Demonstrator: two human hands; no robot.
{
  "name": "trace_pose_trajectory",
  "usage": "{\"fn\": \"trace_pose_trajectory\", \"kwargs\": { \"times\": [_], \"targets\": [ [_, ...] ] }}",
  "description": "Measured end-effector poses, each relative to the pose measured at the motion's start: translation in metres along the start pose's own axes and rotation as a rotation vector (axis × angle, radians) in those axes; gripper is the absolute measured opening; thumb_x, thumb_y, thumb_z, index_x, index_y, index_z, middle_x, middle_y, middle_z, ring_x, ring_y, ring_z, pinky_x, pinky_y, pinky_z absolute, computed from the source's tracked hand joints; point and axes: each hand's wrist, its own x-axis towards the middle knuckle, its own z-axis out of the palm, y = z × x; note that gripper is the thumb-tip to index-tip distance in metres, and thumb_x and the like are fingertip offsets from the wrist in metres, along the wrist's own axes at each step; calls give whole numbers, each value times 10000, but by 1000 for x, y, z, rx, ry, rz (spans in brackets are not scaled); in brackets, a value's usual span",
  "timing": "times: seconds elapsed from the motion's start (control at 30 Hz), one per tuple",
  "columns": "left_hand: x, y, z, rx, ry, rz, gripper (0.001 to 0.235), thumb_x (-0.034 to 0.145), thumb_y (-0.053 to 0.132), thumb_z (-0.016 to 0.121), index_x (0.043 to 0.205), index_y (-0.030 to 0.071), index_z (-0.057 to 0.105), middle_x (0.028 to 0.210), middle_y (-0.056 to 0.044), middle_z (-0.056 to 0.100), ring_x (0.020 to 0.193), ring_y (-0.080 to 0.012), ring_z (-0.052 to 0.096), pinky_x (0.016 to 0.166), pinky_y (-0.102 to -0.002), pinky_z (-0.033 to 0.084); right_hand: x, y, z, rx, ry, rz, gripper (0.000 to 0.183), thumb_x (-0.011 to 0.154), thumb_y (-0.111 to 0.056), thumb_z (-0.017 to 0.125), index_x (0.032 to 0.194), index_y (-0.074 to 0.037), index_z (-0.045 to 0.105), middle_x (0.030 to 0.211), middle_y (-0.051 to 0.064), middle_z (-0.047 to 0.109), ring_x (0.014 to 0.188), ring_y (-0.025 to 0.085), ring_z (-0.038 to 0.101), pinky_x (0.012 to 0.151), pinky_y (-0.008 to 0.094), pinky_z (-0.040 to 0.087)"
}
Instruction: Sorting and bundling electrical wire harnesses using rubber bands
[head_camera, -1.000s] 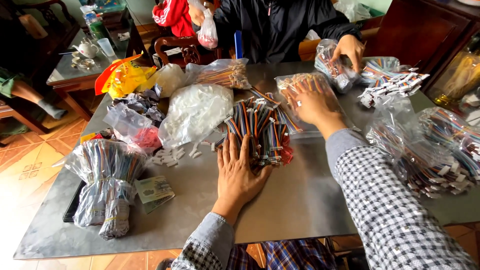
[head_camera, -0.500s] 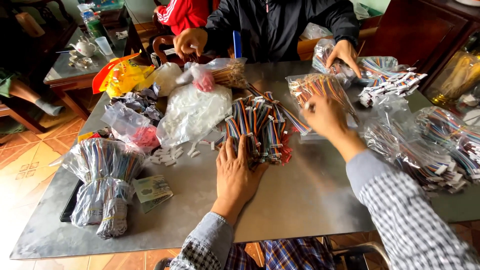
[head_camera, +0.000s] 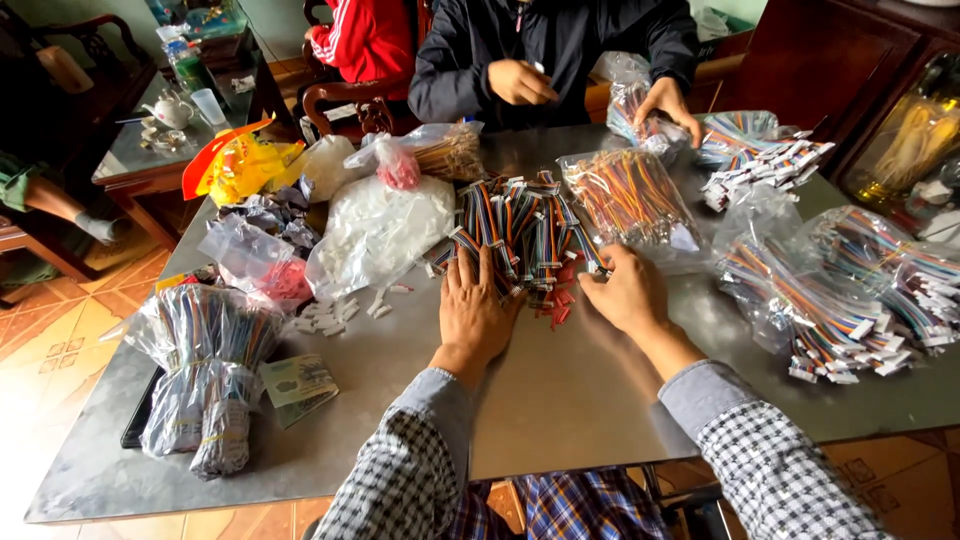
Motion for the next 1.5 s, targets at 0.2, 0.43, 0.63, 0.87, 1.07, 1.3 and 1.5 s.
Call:
{"fn": "trace_pose_trajectory", "kwargs": {
  "times": [0.2, 0.43, 0.63, 0.87, 1.07, 1.3, 1.5],
  "targets": [
    [30, -1, 7, 21, -15, -62, 1067, 1199, 611, 773, 2029, 104, 334, 2023, -329, 382, 1879, -510, 390, 1519, -617, 363, 6, 21, 13, 31, -11, 42, 506, 883, -513, 972, 1314, -247, 971, 1137, 92, 950, 1208, 395, 931, 981, 589, 741],
    [-9, -12, -23, -237, 11, 57, 1249, 1083, 702, 873, 2023, 72, 346, 2069, -397, 266, 1922, -607, 260, 1527, -726, 285, 6, 17, 9, 3, 33, -103, 394, 973, -354, 953, 1311, -153, 951, 1188, 166, 913, 1190, 468, 923, 1017, 603, 748],
    [-35, -12, -29, -208, 42, 38, 1313, 1076, 931, 738, 2006, 78, 374, 2075, -386, 249, 1926, -567, 268, 1517, -733, 254, 16, 4, -4, 8, 127, -178, 346, 1060, -361, 976, 1314, -126, 959, 1172, 166, 865, 1174, 470, 915, 976, 574, 735],
    [-34, -17, -18, -125, 156, 31, 1148, 1083, 788, 823, 1921, 77, 490, 1805, -308, 583, 1712, -510, 578, 1377, -650, 475, 85, -36, -2, -226, -170, -83, 417, 983, -386, 903, 1195, -37, 991, 1131, 247, 955, 1234, 517, 927, 1029, 666, 726],
    [-31, -25, -5, -171, 142, 67, 1131, 1105, 827, 780, 1892, 58, 517, 1578, -231, 694, 1530, -466, 717, 1288, -623, 562, 156, 57, 68, -183, -332, 69, 207, 851, -384, 891, 817, -194, 966, 656, 34, 850, 917, 371, 968, 847, 566, 747],
    [-34, -20, -12, -203, 178, 132, 1000, 1168, 723, 744, 1857, 24, 553, 1566, -257, 721, 1546, -490, 737, 1355, -644, 517, 125, -92, 83, 87, -399, 135, 552, 993, -515, 972, 1338, -85, 982, 1443, 220, 947, 1459, 453, 863, 1174, 606, 713],
    [-33, -21, -8, -145, 137, 100, 1014, 1138, 703, 793, 1875, 43, 570, 1628, -243, 693, 1599, -472, 686, 1377, -628, 492, 142, -16, 60, 353, -365, 188, 651, 1211, -520, 943, 800, -91, 677, 924, 127, 700, 820, 352, 743, 948, 553, 642]
  ]
}}
